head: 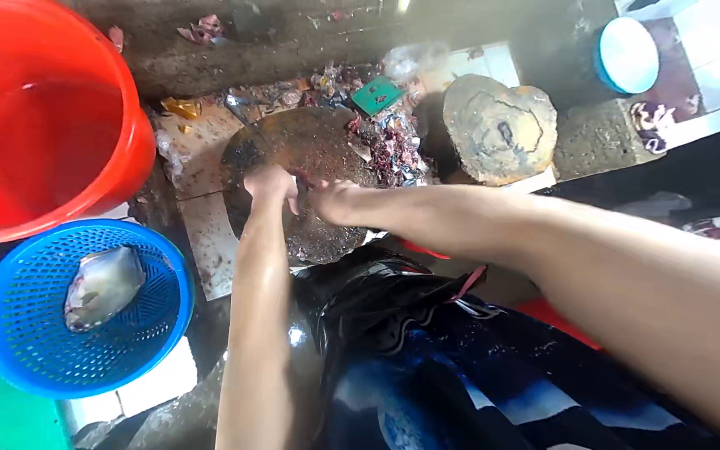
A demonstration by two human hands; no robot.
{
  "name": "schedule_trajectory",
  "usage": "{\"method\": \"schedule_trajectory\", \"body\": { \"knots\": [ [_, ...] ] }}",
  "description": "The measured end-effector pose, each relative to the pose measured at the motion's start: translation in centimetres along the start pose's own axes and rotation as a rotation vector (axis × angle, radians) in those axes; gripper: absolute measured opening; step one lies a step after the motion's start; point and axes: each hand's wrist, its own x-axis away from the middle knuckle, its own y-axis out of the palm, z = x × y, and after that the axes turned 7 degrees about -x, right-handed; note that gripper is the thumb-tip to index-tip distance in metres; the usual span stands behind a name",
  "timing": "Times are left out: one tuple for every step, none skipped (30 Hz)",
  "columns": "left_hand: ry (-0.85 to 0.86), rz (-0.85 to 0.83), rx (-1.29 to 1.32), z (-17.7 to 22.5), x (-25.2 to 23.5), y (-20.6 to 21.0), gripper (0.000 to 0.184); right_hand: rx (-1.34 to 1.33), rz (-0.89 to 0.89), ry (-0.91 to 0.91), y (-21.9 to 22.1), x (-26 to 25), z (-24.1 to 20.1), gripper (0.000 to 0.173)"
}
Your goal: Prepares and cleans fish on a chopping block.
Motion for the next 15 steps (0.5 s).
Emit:
{"method": "schedule_trajectory", "body": {
  "knots": [
    [-0.004, -0.032, 0.009, -0.2, -0.1, -0.7, 0.056, 0.010, -0.016, 0.040, 0.9, -1.8, -0.3, 0.023],
    [-0.016, -0.029, 0.012, -0.4, 0.1, -1.4, 0.057, 0.007, -0.029, 0.083, 1.7, -4.1, -0.6, 0.025],
    [-0.031, 0.003, 0.022, -0.5, 0.6, -2.0, 0.056, 0.001, -0.062, 0.137, 2.2, -7.5, -1.0, 0.026],
    [-0.038, 0.059, 0.027, -0.1, 1.4, -2.0, 0.052, -0.014, -0.133, 0.204, 2.6, -11.3, -1.3, 0.028],
    [-0.032, 0.111, 0.031, 0.8, 2.6, -1.7, 0.046, -0.048, -0.192, 0.252, 2.6, -14.2, -1.0, 0.028],
    [-0.022, 0.155, 0.019, 1.9, 3.9, -1.3, 0.039, -0.113, -0.216, 0.274, 2.3, -16.1, 0.2, 0.024],
    [-0.006, 0.187, -0.002, 3.2, 5.1, -0.6, 0.032, -0.202, -0.222, 0.281, 2.1, -17.2, 2.1, 0.021],
    [0.019, 0.203, -0.020, 4.3, 6.3, 0.5, 0.030, -0.299, -0.227, 0.298, 2.0, -17.6, 4.0, 0.022],
    [0.046, 0.203, -0.006, 5.1, 7.5, 1.8, 0.030, -0.364, -0.255, 0.313, 1.5, -17.1, 5.6, 0.024],
    [0.071, 0.198, 0.026, 5.6, 8.4, 3.3, 0.034, -0.390, -0.291, 0.311, 1.1, -16.2, 7.0, 0.026],
    [0.091, 0.200, 0.050, 5.9, 9.0, 4.7, 0.040, -0.392, -0.309, 0.301, 0.9, -15.3, 8.5, 0.028],
    [0.107, 0.199, 0.077, 5.9, 9.3, 6.2, 0.052, -0.386, -0.320, 0.285, 1.1, -14.3, 10.0, 0.030],
    [0.102, 0.165, 0.105, 5.8, 9.3, 7.3, 0.078, -0.384, -0.320, 0.275, 1.6, -13.2, 11.4, 0.033],
    [0.088, 0.149, 0.154, 5.5, 8.6, 7.9, 0.099, -0.371, -0.302, 0.254, 2.3, -12.1, 12.7, 0.033],
    [0.078, 0.186, 0.234, 5.0, 7.8, 8.3, 0.102, -0.345, -0.273, 0.217, 3.2, -11.0, 14.0, 0.030]
  ]
}}
